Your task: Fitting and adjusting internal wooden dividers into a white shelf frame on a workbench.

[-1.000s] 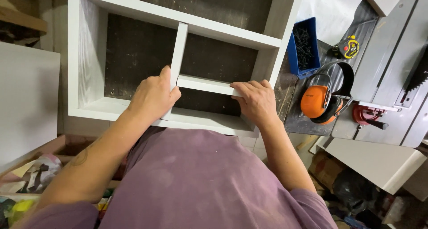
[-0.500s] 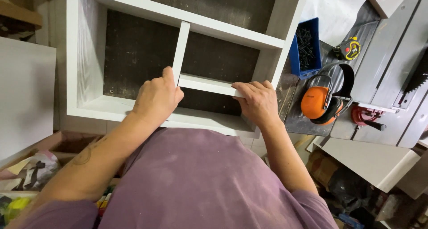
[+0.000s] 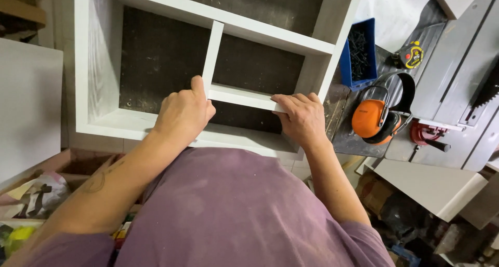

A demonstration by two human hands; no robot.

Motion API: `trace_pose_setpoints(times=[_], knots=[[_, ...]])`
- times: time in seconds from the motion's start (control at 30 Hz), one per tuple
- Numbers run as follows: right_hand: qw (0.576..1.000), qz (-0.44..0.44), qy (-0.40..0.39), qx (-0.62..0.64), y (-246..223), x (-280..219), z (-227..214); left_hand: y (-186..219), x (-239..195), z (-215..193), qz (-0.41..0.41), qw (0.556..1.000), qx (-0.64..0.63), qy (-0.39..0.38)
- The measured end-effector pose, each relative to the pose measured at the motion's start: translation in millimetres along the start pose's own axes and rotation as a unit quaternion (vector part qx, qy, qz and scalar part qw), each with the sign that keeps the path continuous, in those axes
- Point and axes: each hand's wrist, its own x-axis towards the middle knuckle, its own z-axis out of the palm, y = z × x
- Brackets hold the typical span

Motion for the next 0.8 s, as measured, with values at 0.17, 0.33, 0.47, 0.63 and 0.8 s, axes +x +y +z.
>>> trace_pose_setpoints(times=[0.17,0.33,0.47,0.63,0.8], knots=[[1.0,-0.002,0.004,-0.001,-1.3,0.9,-2.4,2.8,-3.3,-13.2,0.003,1.0,-0.02,-0.014],[1.0,-0.002,0.006,-0.007,-1.0,0.8,-0.1,-0.1,-2.4,-11.2,0.002,0.999,-0.029,-0.038],[1.0,-0.014,0.017,-0.012,-0.1,-2.4,2.6,2.0,-3.6,-9.4,0.001,0.999,-0.022,-0.045],[1.0,-0.014,0.024,-0.005,-1.7,-4.0,3.9,3.9,-7.6,-13.9,0.0,0.999,-0.03,-0.045],[0.999,-0.019,0.027,0.003,-2.6,-3.2,2.9,0.3,-3.3,-8.8,0.01,0.999,-0.026,-0.035]])
